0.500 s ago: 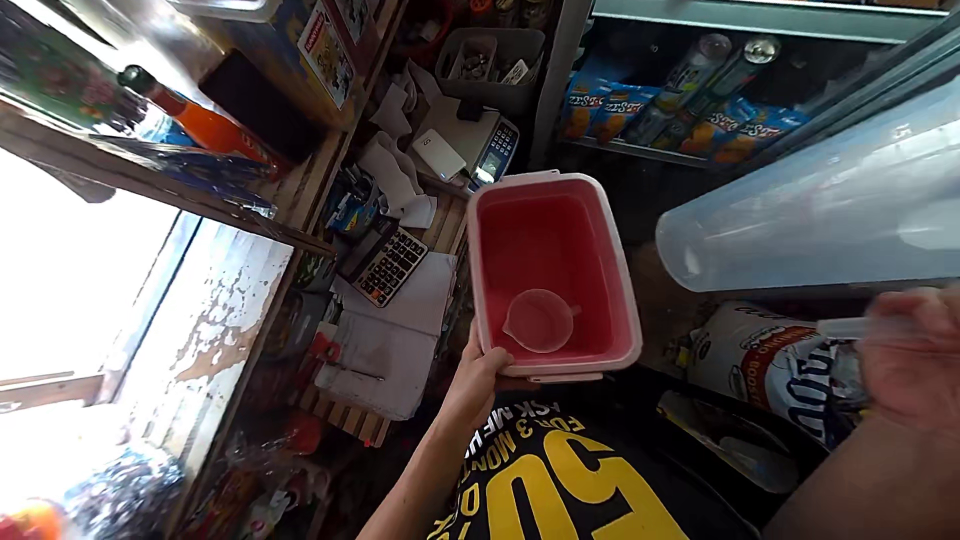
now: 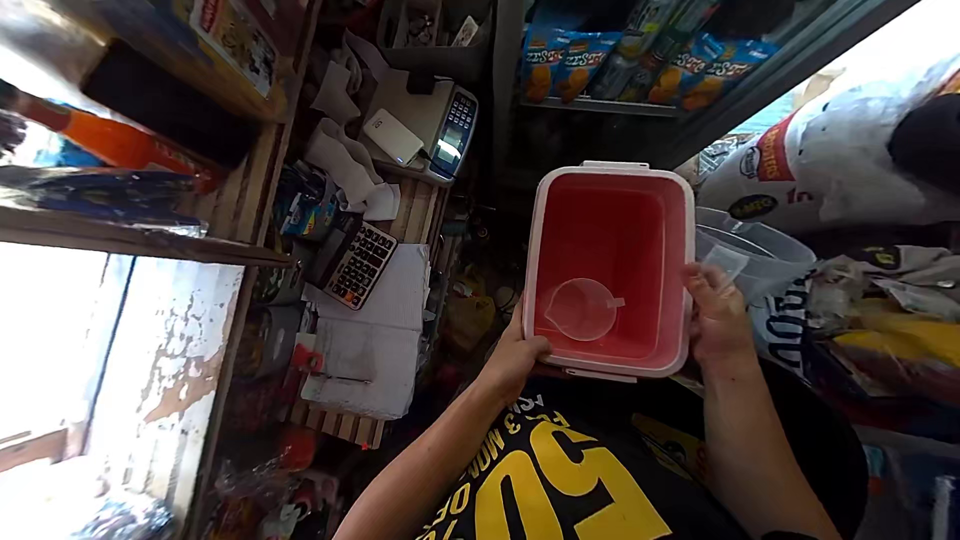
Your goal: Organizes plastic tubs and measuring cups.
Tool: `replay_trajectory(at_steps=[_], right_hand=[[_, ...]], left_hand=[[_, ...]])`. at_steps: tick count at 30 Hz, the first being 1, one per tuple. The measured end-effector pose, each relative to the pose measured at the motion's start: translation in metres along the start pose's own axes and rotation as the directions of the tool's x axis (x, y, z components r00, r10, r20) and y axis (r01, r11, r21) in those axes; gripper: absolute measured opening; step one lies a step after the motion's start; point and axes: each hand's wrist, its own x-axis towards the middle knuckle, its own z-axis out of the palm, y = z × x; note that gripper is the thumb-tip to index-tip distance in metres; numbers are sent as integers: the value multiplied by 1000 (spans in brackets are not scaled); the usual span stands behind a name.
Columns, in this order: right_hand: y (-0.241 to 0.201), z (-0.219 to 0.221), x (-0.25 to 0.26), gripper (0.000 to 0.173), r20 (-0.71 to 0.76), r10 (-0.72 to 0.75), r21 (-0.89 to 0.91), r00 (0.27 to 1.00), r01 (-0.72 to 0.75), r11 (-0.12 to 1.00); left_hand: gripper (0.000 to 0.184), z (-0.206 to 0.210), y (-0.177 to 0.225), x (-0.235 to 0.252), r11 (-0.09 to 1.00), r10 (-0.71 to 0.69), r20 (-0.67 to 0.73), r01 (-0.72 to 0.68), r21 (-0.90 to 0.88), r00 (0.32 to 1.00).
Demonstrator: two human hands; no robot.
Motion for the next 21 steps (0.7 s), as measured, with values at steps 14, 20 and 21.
replay_trajectory(at_steps=[14,20,21], right_hand=[[-21,27,1,29,-72,-206,47,976,209,977],[-23,33,-2,29,-64,-238,6,969,238,971],[-23,31,-2,29,-66,-241,-6,968,241,971]], left_hand=[[79,-13,8,9,985,133,-132,-117,126,982],[72,-16,4,10,991,108,-164,-93,96,981],[71,-17,4,10,992,95,-148,-81,98,984]])
